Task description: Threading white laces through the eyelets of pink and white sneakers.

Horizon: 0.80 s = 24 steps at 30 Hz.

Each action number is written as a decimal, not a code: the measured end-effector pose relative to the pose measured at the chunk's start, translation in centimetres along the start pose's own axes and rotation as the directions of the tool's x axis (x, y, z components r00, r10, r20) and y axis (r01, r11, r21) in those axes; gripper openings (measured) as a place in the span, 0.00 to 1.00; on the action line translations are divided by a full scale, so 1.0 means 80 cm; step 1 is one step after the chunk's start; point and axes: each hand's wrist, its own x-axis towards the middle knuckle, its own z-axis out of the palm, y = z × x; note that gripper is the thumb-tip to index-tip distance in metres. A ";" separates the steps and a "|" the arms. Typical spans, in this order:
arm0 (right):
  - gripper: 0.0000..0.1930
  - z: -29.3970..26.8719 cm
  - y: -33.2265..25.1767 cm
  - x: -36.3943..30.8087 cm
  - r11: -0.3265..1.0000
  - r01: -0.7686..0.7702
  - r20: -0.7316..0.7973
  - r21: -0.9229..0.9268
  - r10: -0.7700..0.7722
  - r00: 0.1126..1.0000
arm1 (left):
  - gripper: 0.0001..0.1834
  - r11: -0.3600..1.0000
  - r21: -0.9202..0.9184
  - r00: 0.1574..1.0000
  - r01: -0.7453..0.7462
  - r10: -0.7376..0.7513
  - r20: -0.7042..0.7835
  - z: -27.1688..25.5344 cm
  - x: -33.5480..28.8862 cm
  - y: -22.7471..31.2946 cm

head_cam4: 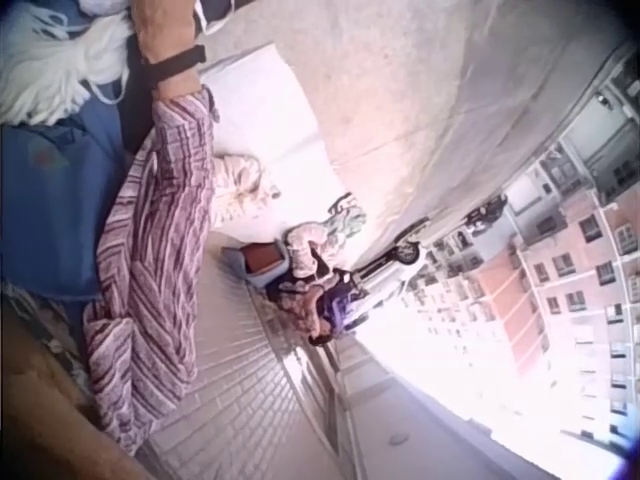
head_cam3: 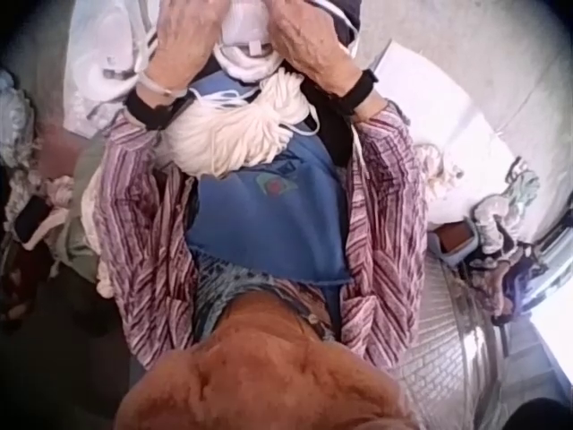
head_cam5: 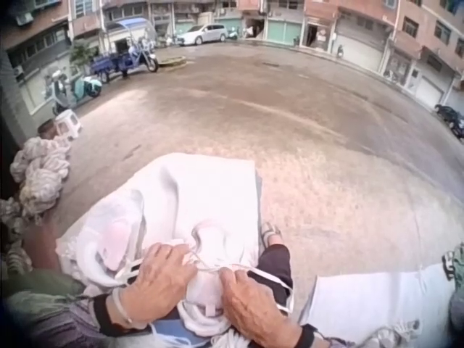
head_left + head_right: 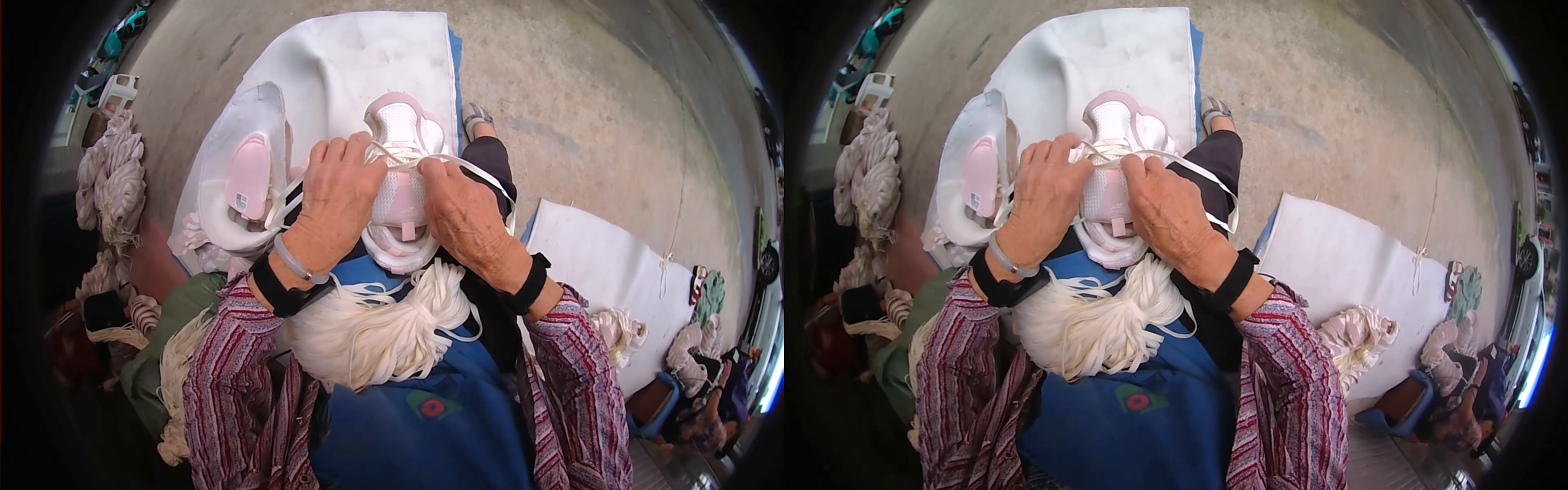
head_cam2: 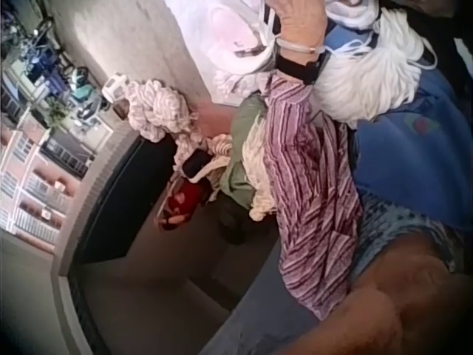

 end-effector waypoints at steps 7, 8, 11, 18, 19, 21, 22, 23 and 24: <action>0.12 0.009 -0.006 0.004 0.977 0.050 0.047 -0.205 -0.041 0.998 | 0.08 0.953 -0.262 0.987 -0.153 0.134 -0.088 -0.013 -0.003 0.013; 0.10 0.009 -0.009 0.007 0.969 0.031 0.052 -0.243 -0.019 0.998 | 0.09 0.909 -0.372 0.980 -0.188 0.148 -0.134 -0.018 -0.007 0.020; 0.07 0.006 -0.016 0.016 0.946 -0.009 0.033 -0.324 0.021 0.999 | 0.09 0.852 -0.517 0.996 -0.088 0.079 -0.041 -0.019 -0.029 0.033; 0.04 -0.005 0.009 0.017 0.984 0.115 0.040 -0.140 -0.110 0.993 | 0.07 0.643 -0.758 0.963 0.108 0.122 0.240 -0.052 -0.039 0.039; 0.04 -0.005 0.012 0.015 0.984 0.117 0.045 -0.137 -0.112 0.993 | 0.07 0.641 -0.759 0.963 0.113 0.117 0.242 -0.054 -0.039 0.037; 0.03 -0.007 0.016 0.012 0.990 0.139 0.015 -0.002 -0.139 0.990 | 0.07 0.571 -0.814 0.990 0.106 0.015 0.139 -0.056 -0.037 0.028; 0.03 -0.011 0.016 0.014 0.989 0.147 0.034 -0.002 -0.147 0.989 | 0.06 0.578 -0.803 0.988 0.149 -0.062 0.139 -0.060 -0.031 0.020; 0.03 -0.010 0.017 0.016 0.990 0.144 0.033 -0.003 -0.144 0.989 | 0.06 0.577 -0.804 0.989 0.148 -0.059 0.139 -0.067 -0.027 0.014; 0.03 -0.006 0.020 0.017 0.983 0.183 0.025 0.001 -0.183 0.983 | 0.06 0.368 -0.857 0.932 0.361 -0.167 0.321 -0.072 -0.023 0.009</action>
